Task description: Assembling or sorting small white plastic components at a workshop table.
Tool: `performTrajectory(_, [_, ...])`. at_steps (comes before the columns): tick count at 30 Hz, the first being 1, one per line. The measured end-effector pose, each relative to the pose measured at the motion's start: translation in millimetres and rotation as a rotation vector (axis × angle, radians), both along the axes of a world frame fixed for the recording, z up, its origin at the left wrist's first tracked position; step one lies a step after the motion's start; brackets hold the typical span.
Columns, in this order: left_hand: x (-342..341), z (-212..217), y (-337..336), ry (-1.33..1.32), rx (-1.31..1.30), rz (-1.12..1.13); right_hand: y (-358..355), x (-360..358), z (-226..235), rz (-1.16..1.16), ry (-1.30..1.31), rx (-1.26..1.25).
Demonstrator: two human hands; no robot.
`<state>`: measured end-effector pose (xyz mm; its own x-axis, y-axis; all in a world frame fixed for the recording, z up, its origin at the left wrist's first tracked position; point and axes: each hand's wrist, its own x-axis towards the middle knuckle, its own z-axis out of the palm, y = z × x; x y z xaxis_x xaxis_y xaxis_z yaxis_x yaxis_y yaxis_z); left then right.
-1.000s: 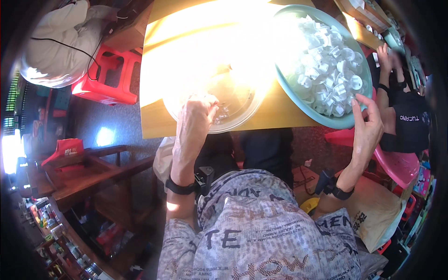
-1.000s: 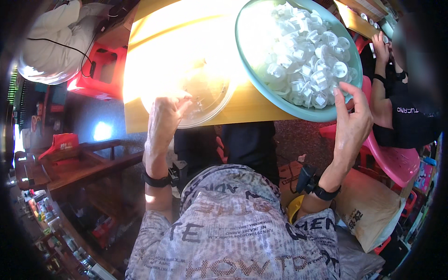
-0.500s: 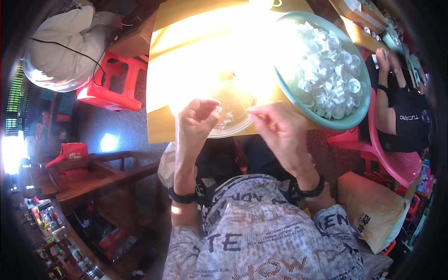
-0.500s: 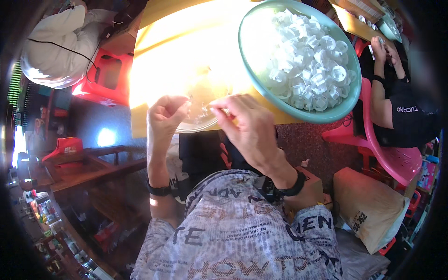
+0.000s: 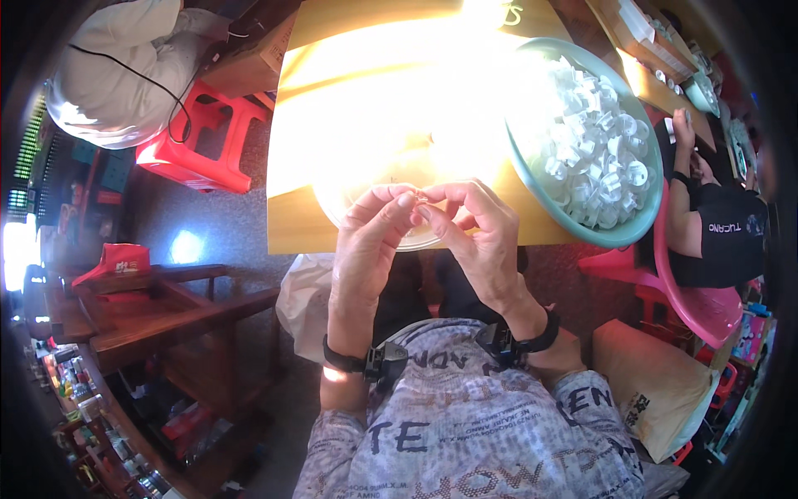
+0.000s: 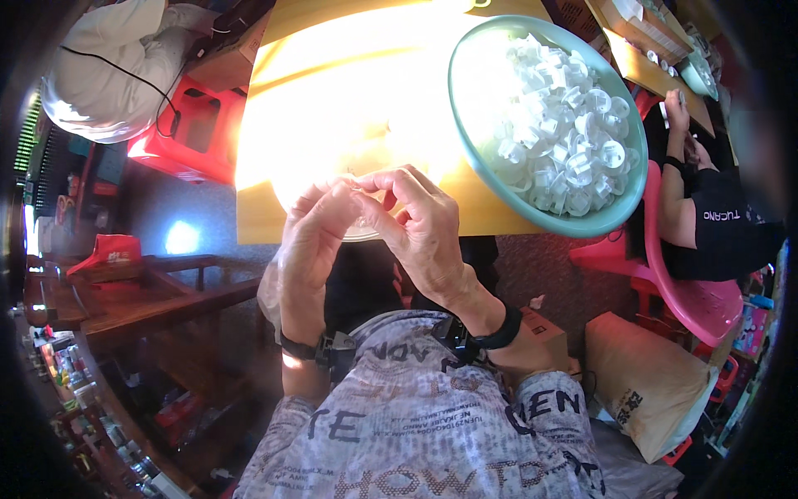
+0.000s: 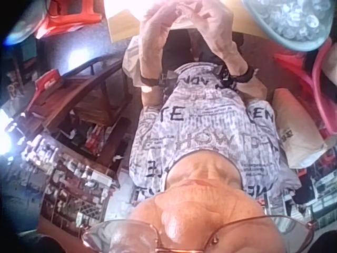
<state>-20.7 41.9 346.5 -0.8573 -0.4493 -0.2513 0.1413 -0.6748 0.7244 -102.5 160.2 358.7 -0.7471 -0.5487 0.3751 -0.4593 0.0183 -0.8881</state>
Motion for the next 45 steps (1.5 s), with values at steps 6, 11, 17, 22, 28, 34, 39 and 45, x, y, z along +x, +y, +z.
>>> performTrajectory(6, [-6,0,2,0.023,0.137,-0.059,0,-4,-2,-0.033,0.005,-0.064])
performTrajectory(11, [-13,2,-1,-0.007,0.117,-0.084,0,-10,-5,-0.034,0.008,-0.093])
performTrajectory(17, [-33,-1,-22,-0.549,-0.940,0.195,1,-15,-16,-0.074,-0.140,-0.107])
performTrajectory(22, [-40,-35,-49,-0.663,-1.611,0.277,1,-15,-8,-0.020,-0.516,-0.144])
performTrajectory(28, [-39,-44,-52,-0.656,-1.499,0.111,4,-18,-11,0.009,-0.549,-0.132])
performTrajectory(34, [-45,-66,-57,-0.458,-1.252,0.087,1,-13,-12,0.040,-0.485,-0.115])
performTrajectory(39, [-43,-10,-39,-0.610,-1.376,0.119,1,-12,-14,0.020,-0.437,-0.115])
performTrajectory(45, [-4,4,-15,-0.226,-1.043,0.159,-6,-6,-8,0.090,-0.450,-0.194])
